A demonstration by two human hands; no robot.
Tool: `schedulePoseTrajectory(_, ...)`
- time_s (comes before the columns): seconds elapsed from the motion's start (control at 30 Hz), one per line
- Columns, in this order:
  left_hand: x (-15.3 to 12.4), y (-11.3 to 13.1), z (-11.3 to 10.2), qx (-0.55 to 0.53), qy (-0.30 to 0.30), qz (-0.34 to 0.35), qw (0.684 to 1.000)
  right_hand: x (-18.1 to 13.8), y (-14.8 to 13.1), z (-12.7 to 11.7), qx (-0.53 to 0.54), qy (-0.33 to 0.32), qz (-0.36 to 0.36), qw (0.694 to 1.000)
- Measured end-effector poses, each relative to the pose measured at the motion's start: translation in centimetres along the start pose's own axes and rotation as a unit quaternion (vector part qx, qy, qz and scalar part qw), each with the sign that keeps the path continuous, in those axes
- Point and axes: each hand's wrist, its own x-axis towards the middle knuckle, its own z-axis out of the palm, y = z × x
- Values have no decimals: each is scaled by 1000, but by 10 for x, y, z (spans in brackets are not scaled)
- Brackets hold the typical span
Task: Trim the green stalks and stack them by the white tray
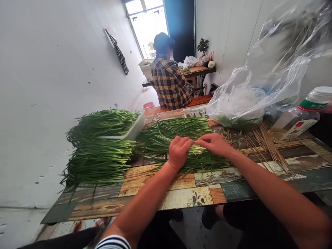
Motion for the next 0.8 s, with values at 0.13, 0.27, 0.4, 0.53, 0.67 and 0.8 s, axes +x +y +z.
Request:
schedulePoseTrajectory(0.13,2,-1,1,-18,46,-41,998,-1,8,-3,19,50,-22,998)
schedulePoseTrajectory(0.27,-4,-11,3,-31,39,-58,997,0,6,-9,30,54,-12,998)
schedulePoseTrajectory(0.4,-8,-16,3,-20,25,-41,999,0,2,-8,37,42,-15,998)
schedulePoseTrajectory(0.53,-8,-13,3,5,19,-34,999,-2,-2,-6,48,34,0,998)
schedulePoseTrajectory(0.67,-6,-6,4,12,10,-41,999,-4,-5,-4,54,-2,11,998)
schedulePoseTrajectory(0.8,-4,-2,7,-51,13,-48,997,-4,-3,-2,12,14,-79,997)
